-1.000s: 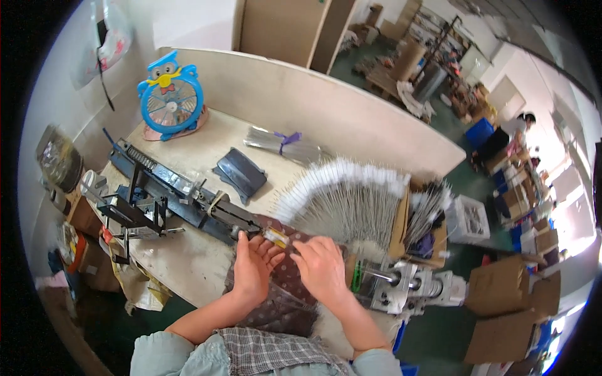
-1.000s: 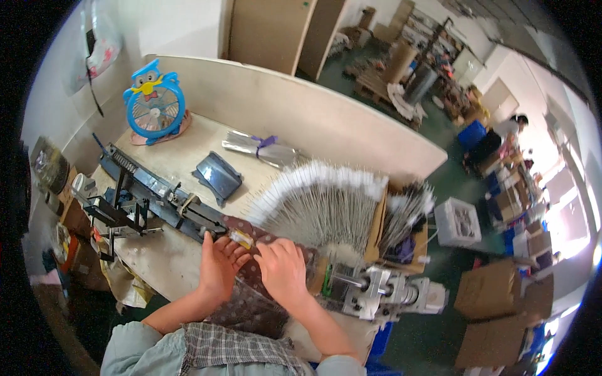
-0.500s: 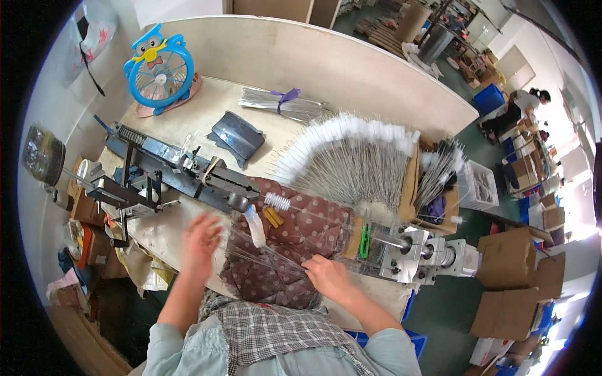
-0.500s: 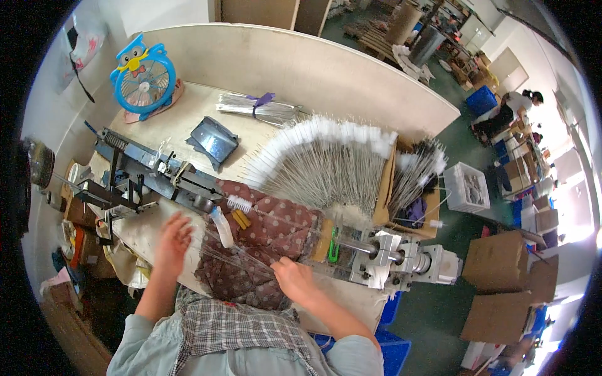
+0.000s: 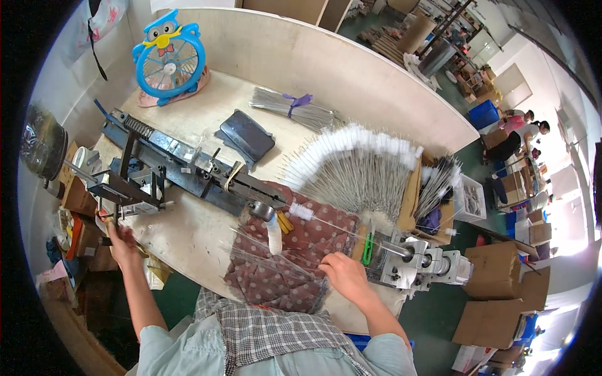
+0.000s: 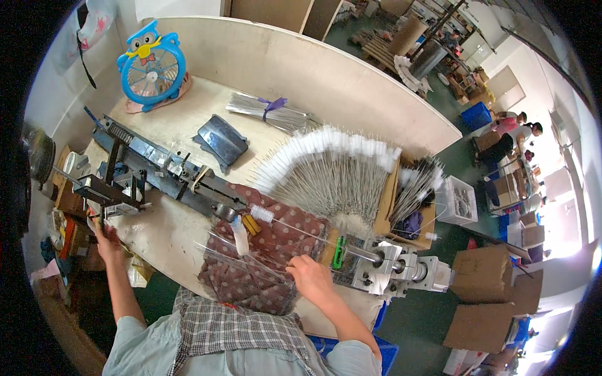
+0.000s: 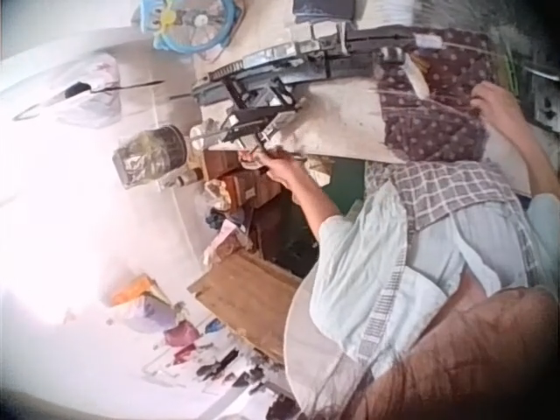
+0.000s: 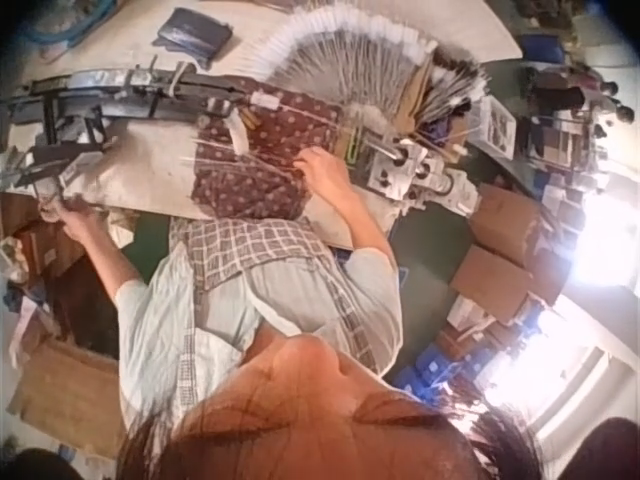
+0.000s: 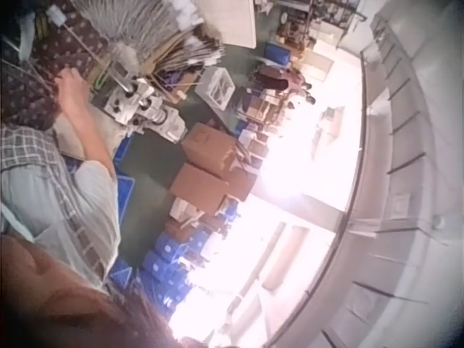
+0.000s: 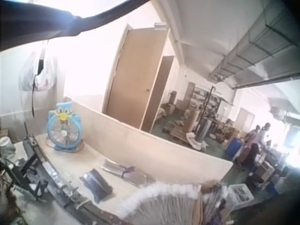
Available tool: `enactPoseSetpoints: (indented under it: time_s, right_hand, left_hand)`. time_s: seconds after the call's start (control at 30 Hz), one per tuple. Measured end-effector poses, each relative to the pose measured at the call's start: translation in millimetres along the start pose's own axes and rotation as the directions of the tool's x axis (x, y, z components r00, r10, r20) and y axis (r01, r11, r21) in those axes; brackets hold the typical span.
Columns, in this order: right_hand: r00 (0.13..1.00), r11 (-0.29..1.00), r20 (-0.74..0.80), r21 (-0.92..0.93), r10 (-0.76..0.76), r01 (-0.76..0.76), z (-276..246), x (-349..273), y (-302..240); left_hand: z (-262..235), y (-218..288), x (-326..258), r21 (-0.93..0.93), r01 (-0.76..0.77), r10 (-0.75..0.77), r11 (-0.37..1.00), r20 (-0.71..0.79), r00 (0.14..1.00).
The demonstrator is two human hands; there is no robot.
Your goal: Assembling small white cylinder brushes onto metal rods using a benchtop assembly machine.
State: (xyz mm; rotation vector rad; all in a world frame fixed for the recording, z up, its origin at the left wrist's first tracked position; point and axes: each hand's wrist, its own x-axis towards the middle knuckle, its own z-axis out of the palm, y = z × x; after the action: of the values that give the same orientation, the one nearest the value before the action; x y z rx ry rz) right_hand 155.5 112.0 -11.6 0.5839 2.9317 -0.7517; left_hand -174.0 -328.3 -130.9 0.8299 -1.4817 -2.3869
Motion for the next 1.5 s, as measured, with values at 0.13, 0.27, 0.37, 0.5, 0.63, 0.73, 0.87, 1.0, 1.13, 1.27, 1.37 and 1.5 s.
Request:
enactPoseSetpoints:
  time_s: [0.13, 0.27, 0.37, 0.5, 0.63, 0.73, 0.87, 1.0, 1.13, 1.27, 1.37, 1.5]
  right_hand:
    - [0.999, 0.999, 0.001, 0.032, -0.032, 0.032, 0.6, -2.6, 6.4]
    - [0.999, 0.998, -0.001, -0.031, -0.054, 0.054, -1.9, -4.8, 13.2]
    - [0.998, 0.997, -0.006, -0.051, -0.066, 0.065, -3.6, -15.6, 17.5]
    - [0.998, 0.999, -0.048, 0.02, -0.042, 0.043, -0.3, -21.7, 10.4]
    - [0.991, 0.996, -0.127, 0.073, -0.033, 0.043, 11.2, -28.4, 10.8]
    - [0.993, 0.999, -0.109, -0.01, 0.048, -0.049, -9.4, -24.9, -0.6]
    - [0.981, 0.961, -0.189, -0.277, -0.053, -0.002, -66.1, -33.0, 5.0]
    - [0.828, 0.985, -0.551, -0.175, -0.106, 0.009, -119.7, -19.3, 19.1]
    - [0.792, 0.996, -0.605, 0.066, 0.081, -0.052, -121.4, -11.3, 16.9]
    - [0.825, 0.984, -0.558, 0.18, 0.087, 0.018, -99.4, 14.1, 17.9]
    - [0.82, 0.99, -0.558, 0.124, 0.128, -0.071, -94.0, 19.2, 26.0]
    - [0.853, 0.999, -0.521, 0.006, 0.039, -0.041, -87.2, 18.9, 47.8]
  left_hand:
    - [33.2, -50.6, -96.9, -0.069, 0.346, -0.33, 0.936, 0.173, 0.928]
    - [93.3, -63.3, -216.2, 0.238, 0.703, -0.705, 0.67, 0.5, 0.503]
    - [140.9, -55.8, -280.7, 0.472, 0.457, -0.644, 0.754, 0.671, 0.368]
    - [167.7, -59.1, -337.1, 0.658, 0.303, -0.711, 0.689, 0.534, 0.458]
    - [198.4, 24.5, -337.4, 0.372, 0.769, -0.74, 0.519, 0.646, 0.187]
    - [195.4, 49.0, -303.8, 0.493, 0.767, -0.818, 0.411, 0.57, 0.073]
    - [151.7, 27.6, -295.0, 0.489, 0.62, -0.752, 0.614, 0.602, 0.269]
    - [160.9, 14.2, -309.1, 0.809, 0.187, -0.796, 0.558, 0.585, -0.155]
    - [201.1, -28.6, -354.0, 0.137, -0.506, -0.302, 0.852, 0.917, -0.261]
    - [227.2, -94.9, -375.8, -0.329, -0.808, 0.116, 0.49, 0.943, -0.313]
    - [238.7, -113.4, -375.4, -0.364, -0.864, 0.002, 0.349, 0.922, -0.388]
    - [254.8, -102.8, -379.0, -0.411, -0.877, -0.045, 0.248, 0.9, -0.434]
